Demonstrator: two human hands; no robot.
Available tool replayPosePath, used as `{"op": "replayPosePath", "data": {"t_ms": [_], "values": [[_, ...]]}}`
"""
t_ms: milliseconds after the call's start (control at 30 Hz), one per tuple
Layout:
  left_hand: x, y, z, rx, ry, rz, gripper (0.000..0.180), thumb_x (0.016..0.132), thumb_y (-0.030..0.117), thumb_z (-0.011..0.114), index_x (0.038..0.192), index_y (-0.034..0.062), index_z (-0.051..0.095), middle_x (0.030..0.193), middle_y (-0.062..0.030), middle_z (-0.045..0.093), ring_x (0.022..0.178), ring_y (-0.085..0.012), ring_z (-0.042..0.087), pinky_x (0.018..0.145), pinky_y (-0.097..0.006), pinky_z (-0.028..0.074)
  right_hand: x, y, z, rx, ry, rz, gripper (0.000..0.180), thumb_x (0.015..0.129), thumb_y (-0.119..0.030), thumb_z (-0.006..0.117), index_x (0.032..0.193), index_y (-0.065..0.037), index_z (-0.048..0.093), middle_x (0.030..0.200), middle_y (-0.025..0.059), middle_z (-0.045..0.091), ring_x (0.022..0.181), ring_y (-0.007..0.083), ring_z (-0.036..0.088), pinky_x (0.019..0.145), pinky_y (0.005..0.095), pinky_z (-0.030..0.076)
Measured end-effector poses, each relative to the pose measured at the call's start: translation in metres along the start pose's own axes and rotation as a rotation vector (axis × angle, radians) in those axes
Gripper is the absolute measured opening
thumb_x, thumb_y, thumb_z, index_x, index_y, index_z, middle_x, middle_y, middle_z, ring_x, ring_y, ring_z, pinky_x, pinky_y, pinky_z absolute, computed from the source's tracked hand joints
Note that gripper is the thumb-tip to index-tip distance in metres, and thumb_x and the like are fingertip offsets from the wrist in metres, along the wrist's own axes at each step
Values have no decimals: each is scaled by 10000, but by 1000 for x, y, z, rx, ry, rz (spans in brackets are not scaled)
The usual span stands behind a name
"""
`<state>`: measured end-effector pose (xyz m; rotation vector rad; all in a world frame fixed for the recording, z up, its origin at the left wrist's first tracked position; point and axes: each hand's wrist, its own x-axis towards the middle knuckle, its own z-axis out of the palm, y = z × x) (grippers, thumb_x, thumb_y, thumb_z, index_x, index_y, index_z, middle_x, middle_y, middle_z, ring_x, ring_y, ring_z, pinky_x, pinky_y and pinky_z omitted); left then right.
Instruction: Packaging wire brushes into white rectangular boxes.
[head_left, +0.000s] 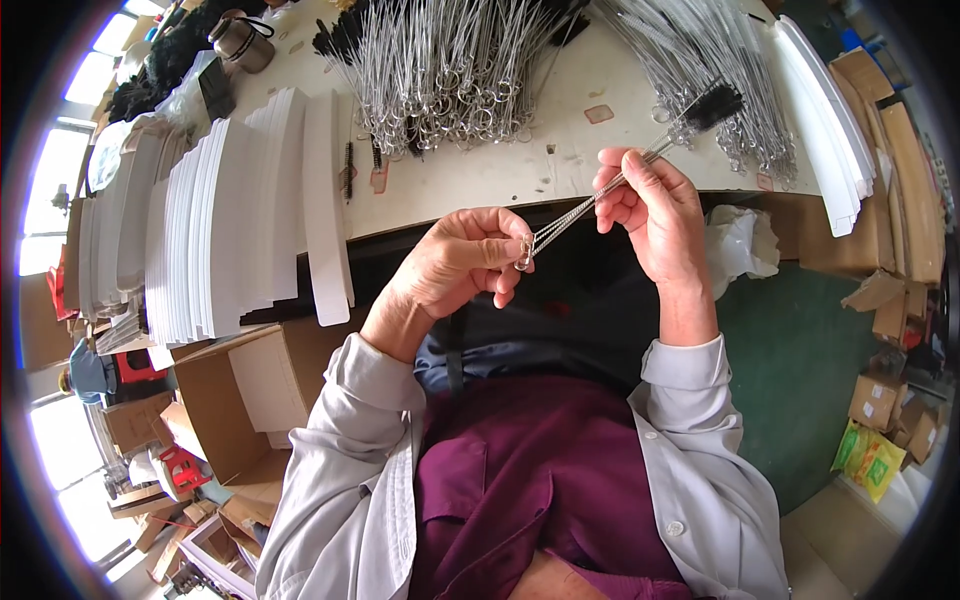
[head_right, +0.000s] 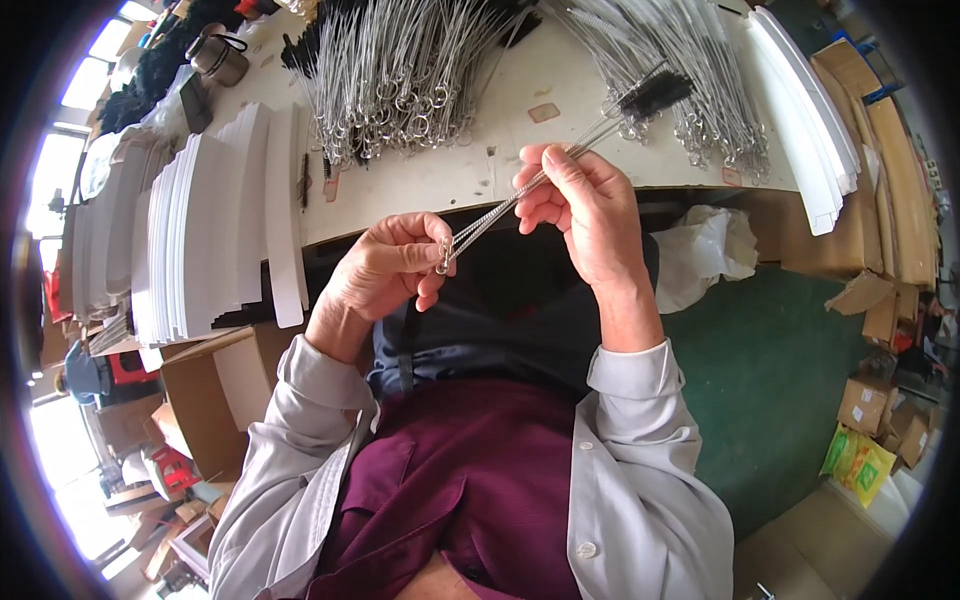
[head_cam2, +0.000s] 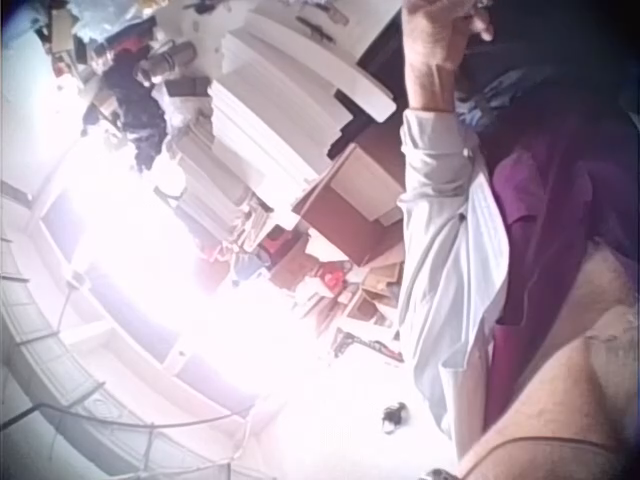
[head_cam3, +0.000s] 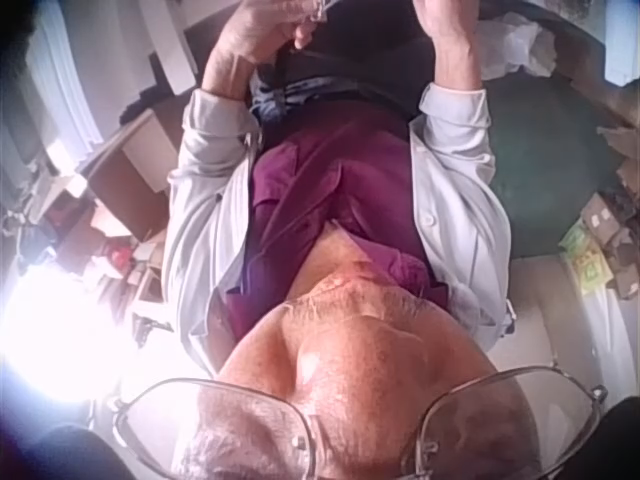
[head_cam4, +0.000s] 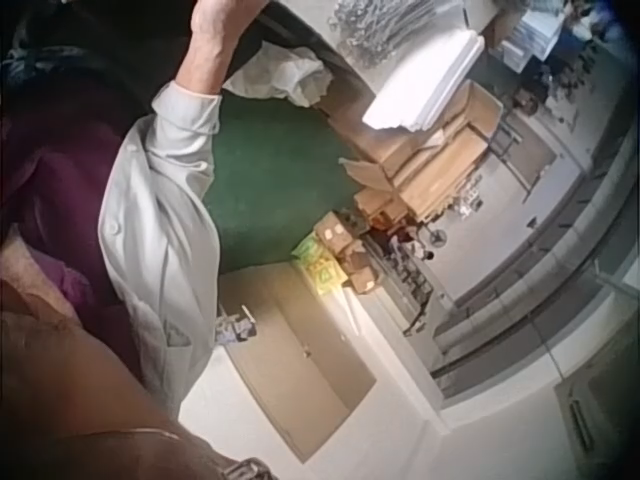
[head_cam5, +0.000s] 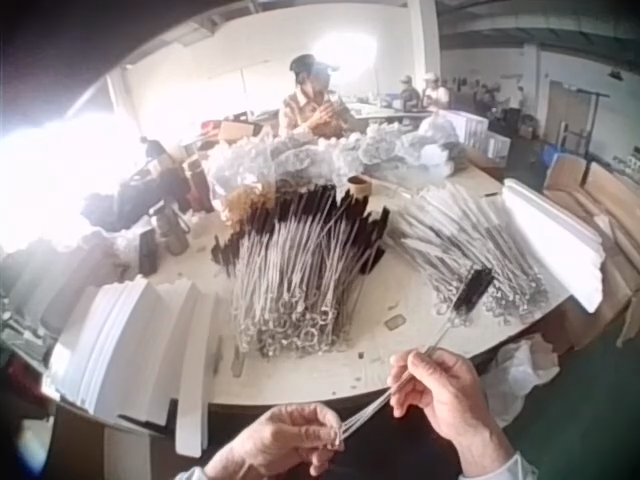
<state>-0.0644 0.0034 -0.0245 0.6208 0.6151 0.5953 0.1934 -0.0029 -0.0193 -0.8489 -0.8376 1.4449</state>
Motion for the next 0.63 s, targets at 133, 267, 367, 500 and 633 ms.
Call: {"op": "replayPosePath", "data": {"t_ms": [133, 267, 367, 500, 633], "values": [[2, 1, -2, 18, 74, 54, 45, 957, 47, 694, 963, 8, 672, 820, -115, 693, 560, -152, 626, 477, -296, 531, -1, 0, 2, -14, 16, 6, 303, 1074, -249, 596, 1106, 37, 687, 925, 140, 716, 715, 184, 720, 583, 311, 594], [6, -5, -4, 77, 321, 255, 44, 950, 36, 688, 945, -4, 672, 798, -105, 669, 575, -153, 634, 507, -301, 545, -5, -2, 10, -102, 74, -28, 294, 1057, -253, 630, 1077, 34, 686, 948, 160, 726, 690, 204, 728, 554, 310, 593], [7, -9, 11, 209, 514, 364, 57, 950, 39, 684, 926, -9, 667, 794, -97, 662, 578, -152, 624, 508, -301, 540, -11, -1, 17, -177, 114, -81, 290, 1057, -253, 631, 1074, 31, 692, 942, 160, 728, 687, 203, 724, 549, 300, 584], [11, -7, 13, 42, 508, 293, 56, 953, 34, 672, 905, 9, 657, 812, -96, 654, 616, -176, 617, 540, -337, 532, -14, 8, 23, -161, 152, -121, 271, 1051, -238, 644, 1079, 26, 699, 910, 137, 718, 681, 186, 704, 555, 289, 574], [14, -17, 7, -98, 397, 299, 78, 953, 47, 702, 897, 8, 665, 833, -101, 662, 661, -176, 654, 541, -335, 573, -11, 22, 19, -52, 112, -120, 221, 1023, -211, 689, 1071, 3, 718, 872, 108, 703, 667, 185, 702, 560, 306, 596]]}}
